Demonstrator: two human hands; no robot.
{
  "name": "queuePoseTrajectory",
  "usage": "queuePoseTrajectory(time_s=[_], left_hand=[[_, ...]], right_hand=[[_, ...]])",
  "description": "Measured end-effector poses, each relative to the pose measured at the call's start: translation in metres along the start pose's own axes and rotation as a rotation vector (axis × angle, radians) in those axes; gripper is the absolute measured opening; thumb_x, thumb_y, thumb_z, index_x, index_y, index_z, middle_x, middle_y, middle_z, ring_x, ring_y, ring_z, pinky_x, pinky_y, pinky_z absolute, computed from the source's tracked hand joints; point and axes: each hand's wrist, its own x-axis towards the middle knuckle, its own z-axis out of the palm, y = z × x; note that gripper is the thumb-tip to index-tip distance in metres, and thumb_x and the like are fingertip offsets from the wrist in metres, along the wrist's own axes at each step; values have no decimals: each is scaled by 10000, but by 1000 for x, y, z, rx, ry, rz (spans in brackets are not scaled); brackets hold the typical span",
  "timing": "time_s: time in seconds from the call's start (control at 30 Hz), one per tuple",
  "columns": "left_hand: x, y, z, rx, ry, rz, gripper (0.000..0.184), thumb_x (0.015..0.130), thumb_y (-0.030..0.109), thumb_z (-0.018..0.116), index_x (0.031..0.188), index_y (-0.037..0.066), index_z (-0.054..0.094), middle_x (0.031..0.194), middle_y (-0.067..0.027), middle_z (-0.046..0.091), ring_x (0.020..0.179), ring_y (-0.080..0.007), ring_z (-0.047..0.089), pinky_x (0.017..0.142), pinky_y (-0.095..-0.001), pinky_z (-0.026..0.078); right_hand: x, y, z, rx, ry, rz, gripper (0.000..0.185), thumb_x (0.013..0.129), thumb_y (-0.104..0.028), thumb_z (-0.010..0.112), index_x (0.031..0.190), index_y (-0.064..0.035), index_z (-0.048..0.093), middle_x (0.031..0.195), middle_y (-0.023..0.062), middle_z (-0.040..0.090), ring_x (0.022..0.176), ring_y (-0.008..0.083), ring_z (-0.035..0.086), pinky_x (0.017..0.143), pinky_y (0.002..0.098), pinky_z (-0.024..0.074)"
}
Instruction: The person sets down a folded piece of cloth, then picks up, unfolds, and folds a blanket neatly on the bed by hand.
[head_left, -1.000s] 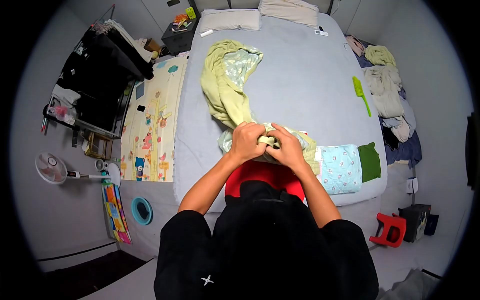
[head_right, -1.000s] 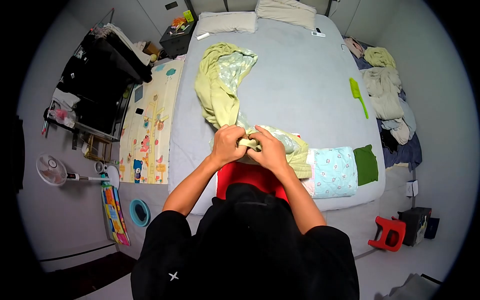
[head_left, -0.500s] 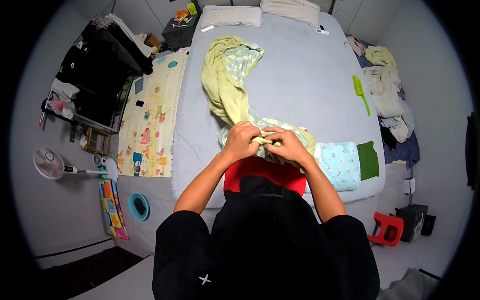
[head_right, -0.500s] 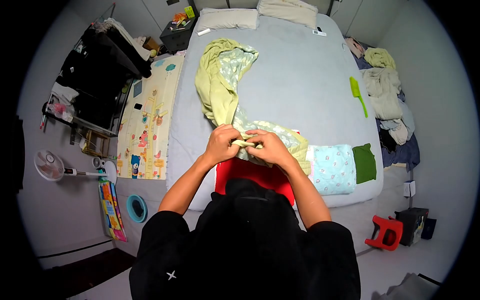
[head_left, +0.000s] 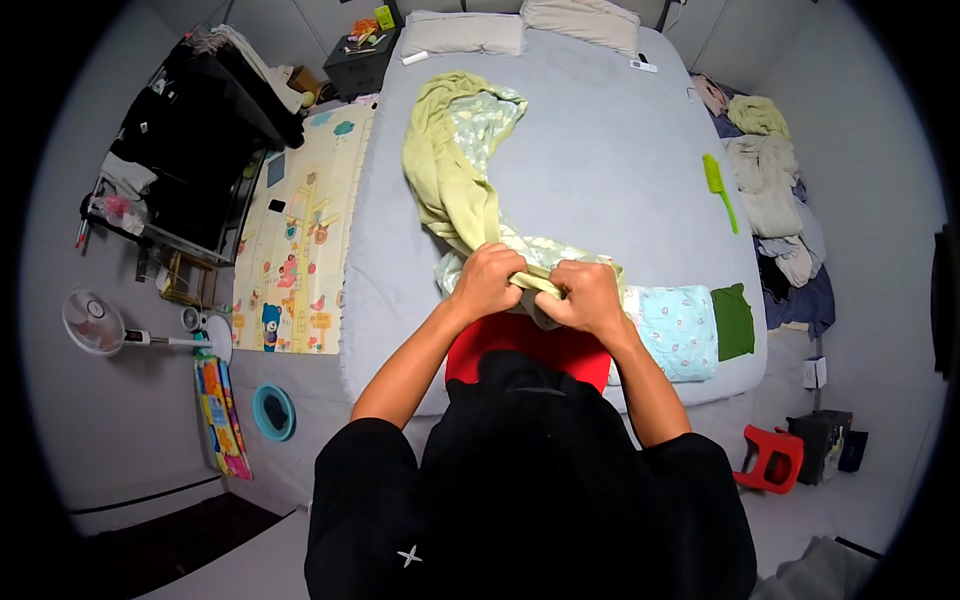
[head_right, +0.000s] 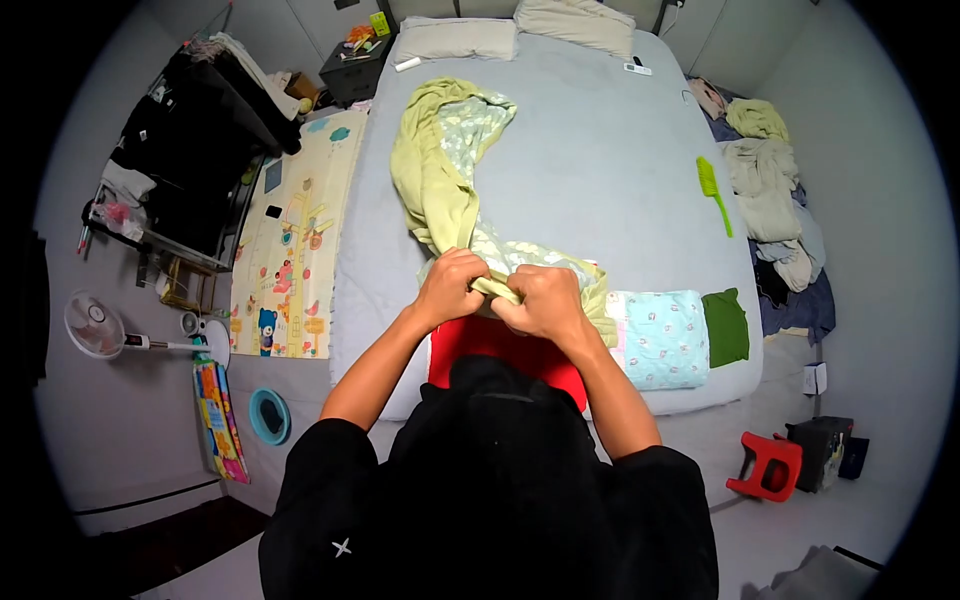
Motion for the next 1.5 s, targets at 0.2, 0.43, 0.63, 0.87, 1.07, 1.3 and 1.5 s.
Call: queuePoseTrajectory(time_s=[0.2, 0.43, 0.63, 0.87, 1.07, 1.3, 1.5], left_hand=[[8, -21, 16, 57, -25, 10, 135, 630, 70, 625, 749, 54, 687, 801, -43, 663, 815, -239, 626, 773, -367, 418], [24, -55, 34, 200, -143, 45, 171, 623, 87, 626, 750, 95, 739, 867, -18, 693, 894, -204, 633, 836, -370, 399], [51, -78, 50, 335, -262, 72, 193, 627, 130, 660, 772, 126, 786, 930, -13, 709, 960, -196, 631, 886, -385, 413], [66, -96, 66, 302, -238, 19, 227, 680, 99, 597, 824, 72, 770, 1020, -50, 717, 1037, -227, 629, 951, -407, 399], [56, -110, 55, 217, -48, -147, 225, 673, 115, 578, 786, 35, 756, 1062, -63, 728, 1057, -235, 634, 972, -399, 397], [28, -94, -62, 180, 537, -316, 290, 762, -53, 562, 959, -19, 772, 882, -170, 762, 774, -225, 728, 722, -327, 543], [62, 14, -155, 249, 843, -79, 230, 739, 82, 590, 883, -14, 741, 967, -111, 758, 942, -227, 663, 969, -366, 369]], right_hand=[[-18, 1, -35, -14, 168, 24, 212, 633, -187, 688, 582, -13, 578, 549, 108, 525, 463, 283, 509, 464, 377, 421], [-44, -15, -64, 1, 278, 70, 206, 592, -106, 666, 555, 1, 495, 519, 96, 439, 421, 238, 421, 431, 347, 363], [-53, -18, -81, 87, 379, 123, 175, 579, -44, 620, 562, 18, 457, 521, 94, 388, 437, 214, 351, 436, 331, 312], [-58, -20, -98, 233, 454, 92, 129, 586, -19, 584, 573, 25, 463, 530, 77, 378, 450, 179, 332, 442, 315, 270], [-63, 2, -106, 388, 482, 353, 132, 737, -25, 571, 644, 50, 515, 569, 58, 471, 543, 108, 413, 512, 297, 336], [-53, 13, -61, 407, 295, 449, 116, 757, -58, 618, 759, 52, 657, 596, 111, 588, 546, 135, 525, 547, 309, 438], [-15, 5, -55, 505, 375, 376, 115, 769, -50, 603, 707, 46, 615, 564, 64, 533, 552, 96, 482, 531, 287, 398]])
